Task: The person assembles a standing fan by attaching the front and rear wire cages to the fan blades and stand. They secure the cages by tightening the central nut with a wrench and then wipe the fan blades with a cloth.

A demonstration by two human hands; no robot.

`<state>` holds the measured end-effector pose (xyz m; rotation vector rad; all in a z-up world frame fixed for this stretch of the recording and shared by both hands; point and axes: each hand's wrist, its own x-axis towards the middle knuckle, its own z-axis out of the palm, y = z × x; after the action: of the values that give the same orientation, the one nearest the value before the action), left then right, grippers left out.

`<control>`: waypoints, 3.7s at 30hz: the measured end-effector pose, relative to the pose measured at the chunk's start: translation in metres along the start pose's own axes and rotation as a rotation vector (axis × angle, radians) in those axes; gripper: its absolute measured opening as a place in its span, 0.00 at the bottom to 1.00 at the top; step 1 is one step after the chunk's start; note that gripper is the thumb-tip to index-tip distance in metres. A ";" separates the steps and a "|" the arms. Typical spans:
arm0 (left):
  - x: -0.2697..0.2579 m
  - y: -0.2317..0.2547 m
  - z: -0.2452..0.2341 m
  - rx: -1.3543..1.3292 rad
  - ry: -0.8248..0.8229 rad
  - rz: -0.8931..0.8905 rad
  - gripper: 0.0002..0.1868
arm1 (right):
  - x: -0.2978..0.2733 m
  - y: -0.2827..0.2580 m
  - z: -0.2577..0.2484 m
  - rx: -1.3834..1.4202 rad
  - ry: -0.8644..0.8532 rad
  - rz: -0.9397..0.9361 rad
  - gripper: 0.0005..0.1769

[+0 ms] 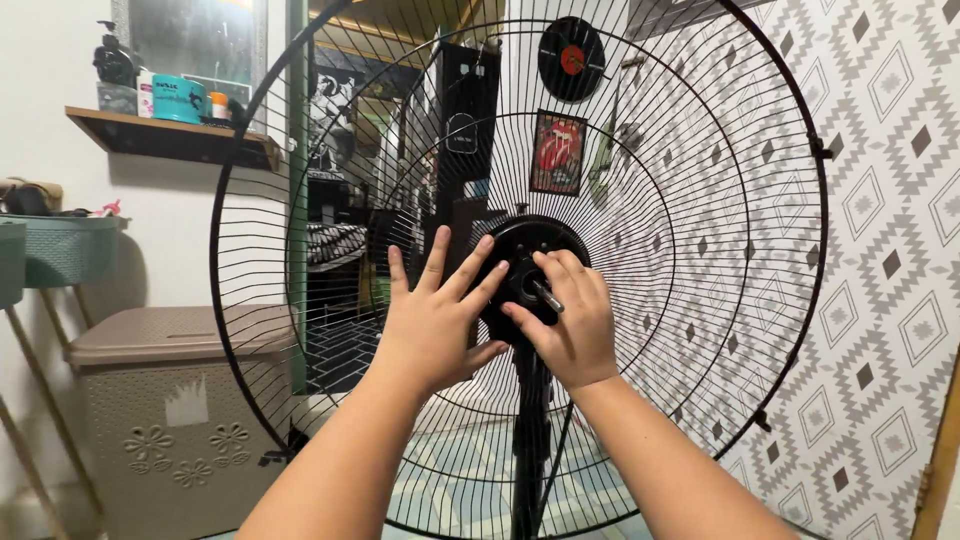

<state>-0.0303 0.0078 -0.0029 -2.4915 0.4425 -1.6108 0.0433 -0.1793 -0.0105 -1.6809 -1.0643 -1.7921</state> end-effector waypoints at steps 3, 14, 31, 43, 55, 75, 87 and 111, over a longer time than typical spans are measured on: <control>-0.005 -0.004 -0.015 -0.001 -0.109 0.022 0.48 | -0.003 0.000 -0.014 -0.022 -0.107 -0.019 0.44; -0.113 -0.026 -0.076 -0.239 -0.353 -0.140 0.39 | -0.076 -0.013 -0.084 0.314 -0.426 0.294 0.44; -0.403 -0.050 -0.157 -0.403 -0.434 -0.773 0.37 | -0.213 -0.139 -0.063 0.628 -0.848 0.268 0.33; -0.513 -0.072 -0.182 -0.328 -0.466 -1.012 0.39 | -0.254 -0.219 -0.022 0.732 -1.044 0.343 0.33; -0.560 -0.075 -0.159 -0.429 -0.479 -1.050 0.37 | -0.286 -0.248 0.015 0.743 -1.214 0.426 0.33; -0.627 -0.066 -0.126 -0.396 -0.728 -1.302 0.40 | -0.369 -0.286 0.079 0.883 -1.491 0.358 0.45; -0.680 -0.059 -0.089 -0.451 -0.788 -1.360 0.37 | -0.418 -0.315 0.112 0.902 -1.615 0.343 0.44; -0.737 -0.016 -0.032 -0.512 -1.424 -1.231 0.58 | -0.515 -0.395 0.085 0.778 -2.180 0.044 0.51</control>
<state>-0.3385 0.2596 -0.6241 -3.5622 -1.1196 0.7886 -0.1333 0.0334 -0.6036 -2.3986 -1.7546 1.2541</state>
